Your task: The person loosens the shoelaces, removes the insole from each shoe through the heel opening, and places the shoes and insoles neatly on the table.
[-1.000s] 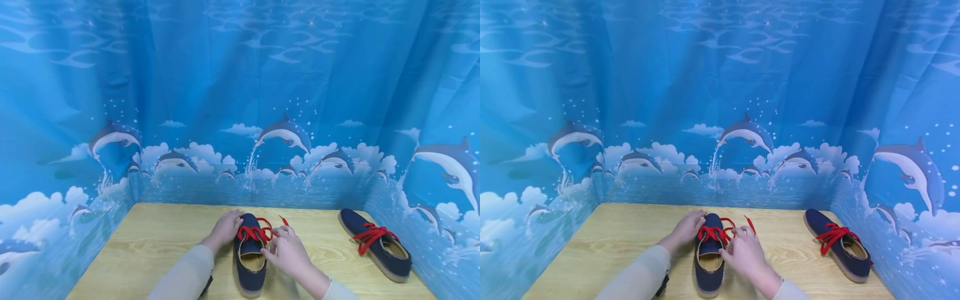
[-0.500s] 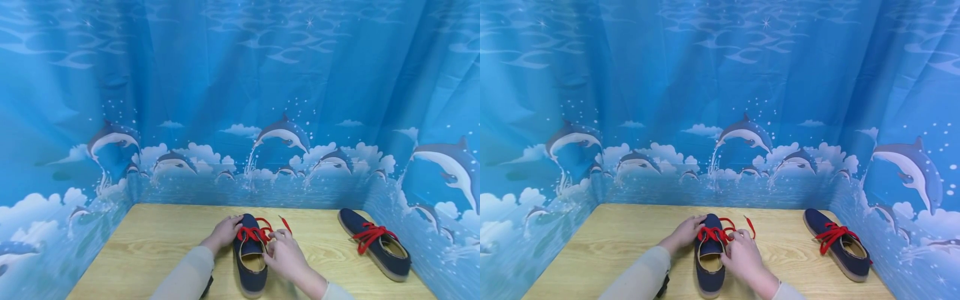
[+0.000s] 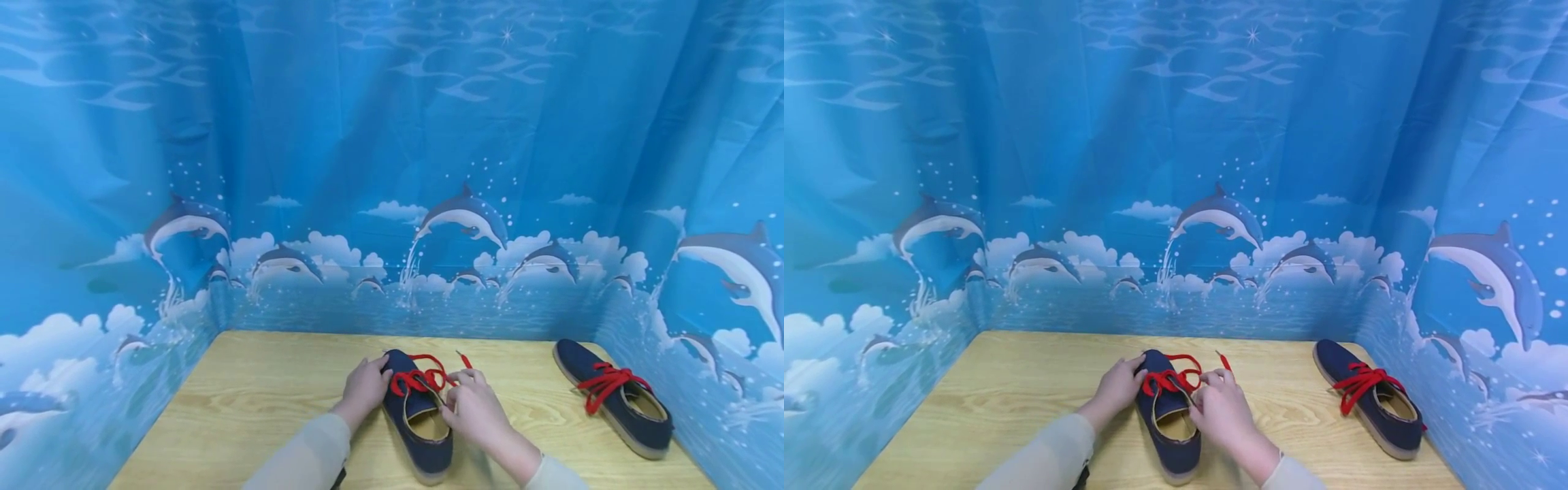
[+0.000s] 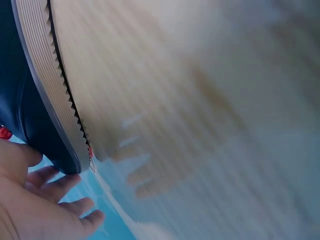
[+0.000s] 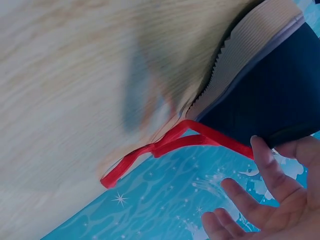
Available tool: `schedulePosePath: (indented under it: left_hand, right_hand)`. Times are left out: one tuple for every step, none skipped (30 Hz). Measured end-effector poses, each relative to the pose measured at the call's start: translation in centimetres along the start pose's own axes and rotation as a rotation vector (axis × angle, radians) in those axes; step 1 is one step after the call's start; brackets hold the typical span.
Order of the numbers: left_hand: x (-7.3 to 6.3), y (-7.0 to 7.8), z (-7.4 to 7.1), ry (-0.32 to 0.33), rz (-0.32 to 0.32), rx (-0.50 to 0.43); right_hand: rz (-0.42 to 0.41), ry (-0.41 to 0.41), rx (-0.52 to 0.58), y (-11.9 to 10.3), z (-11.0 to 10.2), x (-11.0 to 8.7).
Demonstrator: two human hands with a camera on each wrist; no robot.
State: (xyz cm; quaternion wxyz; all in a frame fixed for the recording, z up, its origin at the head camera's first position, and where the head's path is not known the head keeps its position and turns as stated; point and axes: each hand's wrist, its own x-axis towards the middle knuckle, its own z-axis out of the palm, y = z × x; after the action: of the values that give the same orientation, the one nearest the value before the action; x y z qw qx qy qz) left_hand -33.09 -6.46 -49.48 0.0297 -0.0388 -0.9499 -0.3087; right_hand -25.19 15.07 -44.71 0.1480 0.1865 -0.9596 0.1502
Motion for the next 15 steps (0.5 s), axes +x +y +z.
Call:
schedulePosePath:
  left_hand:
    - [-0.2, 0.1, 0.0, 0.010, -0.010, 0.002]
    - [-0.4, 0.1, -0.1, 0.021, -0.016, 0.002]
    - [-0.6, 0.2, -0.2, 0.029, -0.029, 0.004]
    - [-0.8, 0.3, -0.2, 0.038, -0.043, 0.007]
    - [-1.0, 0.4, -0.2, 0.046, -0.055, 0.011]
    - [-1.2, 0.5, -0.3, 0.054, -0.063, 0.018]
    - [-1.4, 0.6, -0.2, 0.061, -0.074, 0.027]
    - [-1.5, 0.6, -0.2, 0.065, -0.086, 0.035]
    - [-1.7, 0.7, -0.1, 0.067, -0.097, 0.042]
    - [-1.8, 0.7, -0.1, 0.072, -0.102, 0.049]
    - [-1.9, 0.7, 0.0, 0.072, -0.108, 0.056]
    - [-1.9, 0.8, 0.0, 0.072, -0.112, 0.064]
    - [-1.9, 0.8, 0.0, 0.071, -0.117, 0.070]
    - [-2.0, 0.8, 0.0, 0.071, -0.116, 0.074]
    - [-1.9, 0.8, -0.1, 0.073, -0.109, 0.081]
  right_hand:
    - [0.000, -0.002, -0.002, 0.1, -0.1, 0.1]
    - [0.004, -0.009, -0.004, 0.2, -0.1, 0.1]
    - [0.008, -0.013, -0.006, 0.3, -0.1, 0.2]
    - [0.016, -0.018, -0.008, 0.4, -0.1, 0.3]
    - [0.027, -0.024, -0.007, 0.5, -0.1, 0.3]
    - [0.035, -0.028, -0.009, 0.6, -0.2, 0.4]
    - [0.042, -0.031, -0.008, 0.7, -0.2, 0.4]
    - [0.051, -0.034, -0.006, 0.8, -0.2, 0.4]
    - [0.057, -0.035, -0.004, 0.8, -0.2, 0.5]
    - [0.059, -0.038, -0.003, 0.9, -0.2, 0.5]
    - [0.059, -0.040, -0.002, 0.9, -0.3, 0.5]
    - [0.056, -0.041, -0.002, 0.9, -0.4, 0.5]
    - [0.057, -0.046, 0.001, 0.9, -0.4, 0.5]
    - [0.057, -0.051, 0.004, 0.9, -0.5, 0.5]
    - [0.056, -0.057, 0.004, 0.9, -0.5, 0.6]
